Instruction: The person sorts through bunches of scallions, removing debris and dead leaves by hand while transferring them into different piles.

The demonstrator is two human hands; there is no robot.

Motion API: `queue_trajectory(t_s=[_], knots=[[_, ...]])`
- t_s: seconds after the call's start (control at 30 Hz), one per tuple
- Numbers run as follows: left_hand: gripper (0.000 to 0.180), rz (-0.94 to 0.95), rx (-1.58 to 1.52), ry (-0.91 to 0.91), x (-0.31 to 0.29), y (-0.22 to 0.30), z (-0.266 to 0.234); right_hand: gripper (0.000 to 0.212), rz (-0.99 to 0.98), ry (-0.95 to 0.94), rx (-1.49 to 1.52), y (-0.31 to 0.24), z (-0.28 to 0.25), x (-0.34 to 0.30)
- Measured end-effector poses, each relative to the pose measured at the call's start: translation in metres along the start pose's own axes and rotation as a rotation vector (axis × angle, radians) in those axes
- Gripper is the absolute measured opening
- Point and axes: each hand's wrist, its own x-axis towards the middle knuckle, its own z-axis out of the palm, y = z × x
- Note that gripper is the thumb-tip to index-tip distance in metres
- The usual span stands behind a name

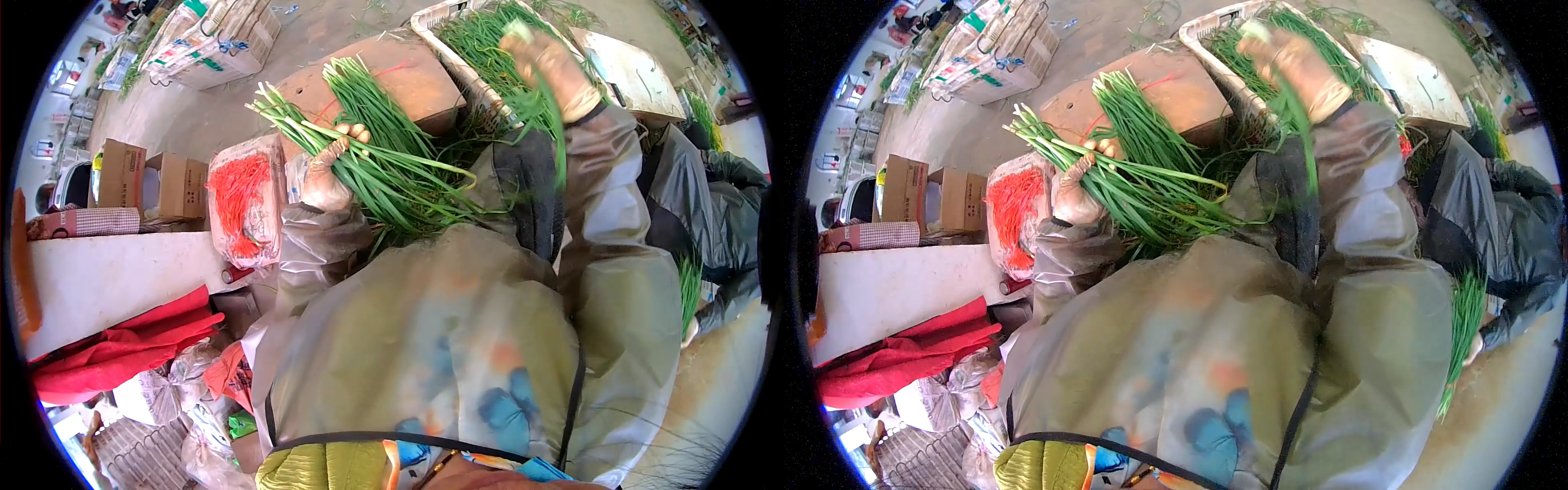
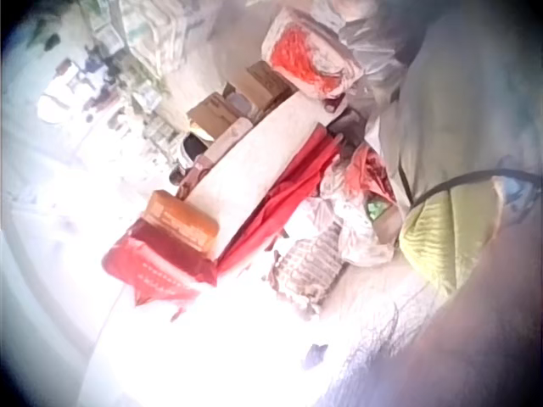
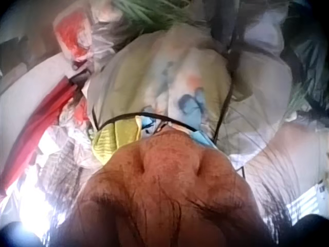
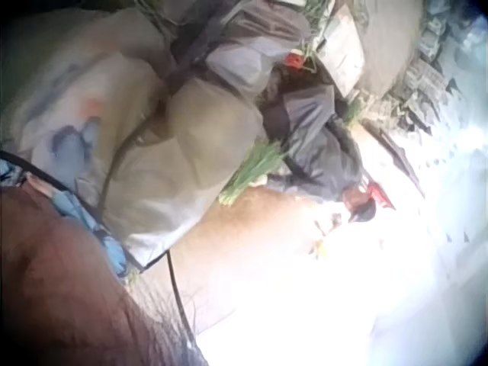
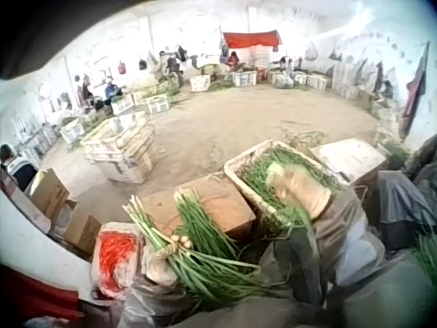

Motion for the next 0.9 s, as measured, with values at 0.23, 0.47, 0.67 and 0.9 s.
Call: queue_trajectory(t_s=[0.23,0.47,0.67,0.9], knots=[[0.025,0.061,0.063,-0.016,-0.007,-0.005,0.015,0.039,0.073,-0.610,-0.555,0.016,0.116,-0.047],[0.033,-0.231,0.228,-0.215,-0.012,0.002,0.017,0.027,-0.327,-0.237,-1.158,-0.005,0.093,-0.041],[0.043,-0.281,0.297,-0.182,-0.019,-0.007,0.012,0.028,-0.315,0.053,-1.201,-0.006,0.028,-0.021],[0.033,-0.192,0.304,-0.111,-0.022,-0.012,0.020,0.037,0.071,-0.083,-0.919,0.025,0.021,-0.027]])
